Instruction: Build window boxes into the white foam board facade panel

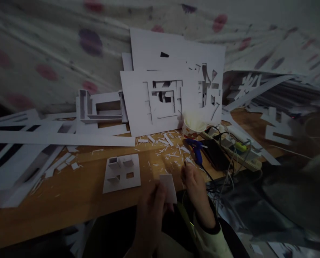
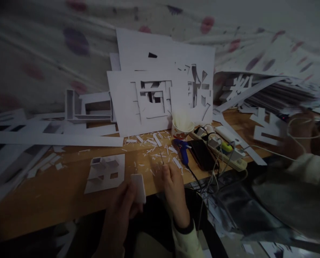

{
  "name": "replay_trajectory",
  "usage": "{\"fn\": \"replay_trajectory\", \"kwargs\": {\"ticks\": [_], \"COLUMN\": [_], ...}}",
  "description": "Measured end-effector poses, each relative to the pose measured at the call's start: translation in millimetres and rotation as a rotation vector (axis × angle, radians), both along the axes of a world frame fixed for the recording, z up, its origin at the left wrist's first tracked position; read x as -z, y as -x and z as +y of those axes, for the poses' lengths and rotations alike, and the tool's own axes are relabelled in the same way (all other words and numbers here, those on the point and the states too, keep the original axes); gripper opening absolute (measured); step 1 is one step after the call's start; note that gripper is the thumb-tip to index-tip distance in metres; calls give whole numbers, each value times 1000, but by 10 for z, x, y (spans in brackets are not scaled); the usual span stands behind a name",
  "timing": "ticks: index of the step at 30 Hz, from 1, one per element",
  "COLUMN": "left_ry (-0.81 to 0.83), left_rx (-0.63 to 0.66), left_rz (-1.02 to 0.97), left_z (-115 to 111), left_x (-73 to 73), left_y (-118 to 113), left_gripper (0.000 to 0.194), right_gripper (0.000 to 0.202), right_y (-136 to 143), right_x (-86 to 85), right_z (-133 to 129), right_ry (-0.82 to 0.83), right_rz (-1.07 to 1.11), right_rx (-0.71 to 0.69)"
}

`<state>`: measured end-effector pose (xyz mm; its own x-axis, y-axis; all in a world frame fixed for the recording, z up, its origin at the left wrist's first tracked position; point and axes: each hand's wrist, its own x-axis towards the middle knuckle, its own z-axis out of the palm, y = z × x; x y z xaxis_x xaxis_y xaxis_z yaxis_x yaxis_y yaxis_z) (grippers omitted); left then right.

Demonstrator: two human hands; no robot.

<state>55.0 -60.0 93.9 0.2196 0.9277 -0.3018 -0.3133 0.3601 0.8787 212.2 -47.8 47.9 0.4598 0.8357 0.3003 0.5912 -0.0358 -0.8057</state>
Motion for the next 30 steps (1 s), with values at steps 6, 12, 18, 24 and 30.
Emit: {"fn": "replay_trajectory", "kwargs": {"ticks": [6,12,18,24,30], "left_ry": [-314,-225,-361,-710,-861], "left_rx": [-305,-548,-532,-333,-26], "left_rz": [329,397,396,899,974], "left_z": [445,649,787,1073,1229], "left_x": [30,180,190,106,320], "left_y": [482,962,1110,1556,1732], "left_gripper": [31,36,33,18,18], "right_gripper": [38,37,25,20,35], "right_y": [-29,-64,-87,329,980], "right_x": [120,330,472,456,563], "right_z": [70,305,401,243,186], "right_ry": [134,212,149,-173,-200], "right_rz": [-44,-333,-563,-413,-420], "right_rx": [-51,-76,-32,-170,-544]}}
